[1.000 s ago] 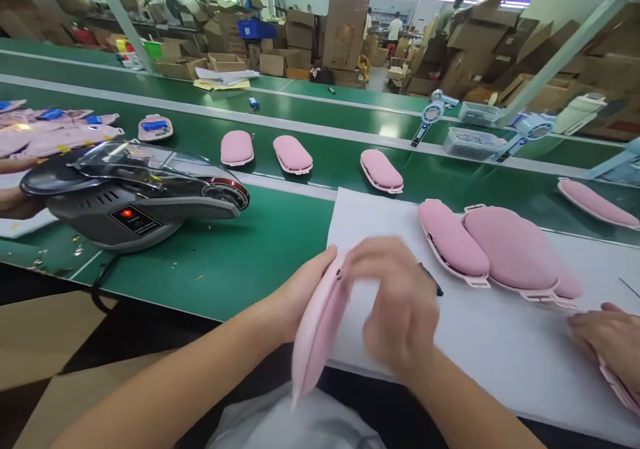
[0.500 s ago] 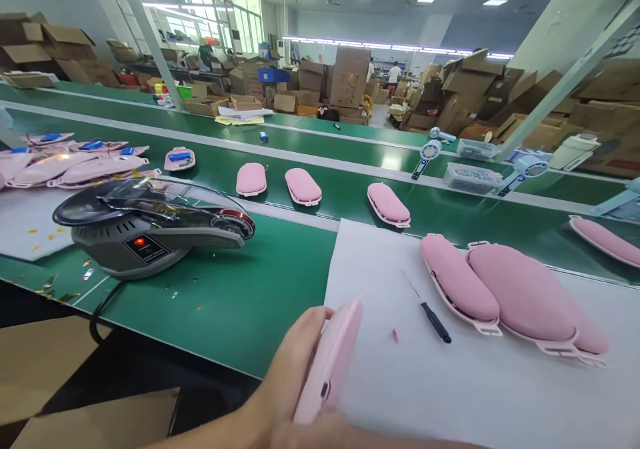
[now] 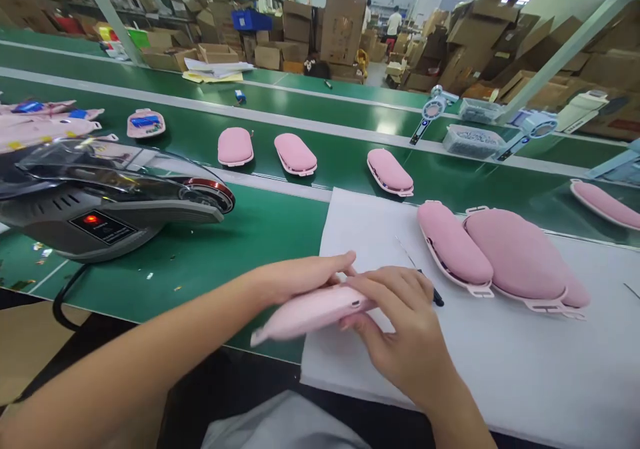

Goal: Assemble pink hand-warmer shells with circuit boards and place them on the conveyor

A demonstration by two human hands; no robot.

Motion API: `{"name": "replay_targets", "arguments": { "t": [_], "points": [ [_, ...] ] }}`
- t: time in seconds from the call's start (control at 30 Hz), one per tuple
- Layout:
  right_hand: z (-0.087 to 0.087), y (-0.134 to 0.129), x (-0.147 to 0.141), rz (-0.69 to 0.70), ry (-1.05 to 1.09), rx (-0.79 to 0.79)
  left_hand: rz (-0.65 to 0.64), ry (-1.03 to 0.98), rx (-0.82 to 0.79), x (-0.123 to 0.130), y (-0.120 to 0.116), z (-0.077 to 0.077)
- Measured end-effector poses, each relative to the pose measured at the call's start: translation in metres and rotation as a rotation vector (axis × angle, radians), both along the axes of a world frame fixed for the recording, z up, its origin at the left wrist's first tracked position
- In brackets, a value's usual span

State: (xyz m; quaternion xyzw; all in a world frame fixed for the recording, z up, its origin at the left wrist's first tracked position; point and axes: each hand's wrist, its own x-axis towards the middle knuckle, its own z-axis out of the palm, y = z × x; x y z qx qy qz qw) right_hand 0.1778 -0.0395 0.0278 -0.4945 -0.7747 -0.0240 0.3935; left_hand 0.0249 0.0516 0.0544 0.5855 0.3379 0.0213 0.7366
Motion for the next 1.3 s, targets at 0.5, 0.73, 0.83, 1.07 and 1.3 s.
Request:
{"name": "replay_targets", "arguments": {
  "t": [0.5,0.73,0.83,1.07,1.3],
  "points": [
    [-0.029,-0.015,-0.021,-0.471,0.12,0.087,0.724,0.081,1.443,0.019,-0.067,-0.053],
    [-0.023,-0.013,-0.012,-0.365,0.081,0.017,0.726,0.037,1.448,0.016,-0.061,-0.055],
    [-0.021,-0.021,-0.001,-0.274,0.031,-0.05,0.659,0.036,1.514,0.011,-0.063,-0.059],
    [-0.032,-0.025,-0.011,-0.357,0.122,0.018,0.709,0.085,1.582,0.017,-0.071,-0.067],
    [-0.037,-0.008,-0.027,-0.499,0.187,0.19,0.862,0.063,1.536,0.03,-0.065,-0.066]
  ]
}}
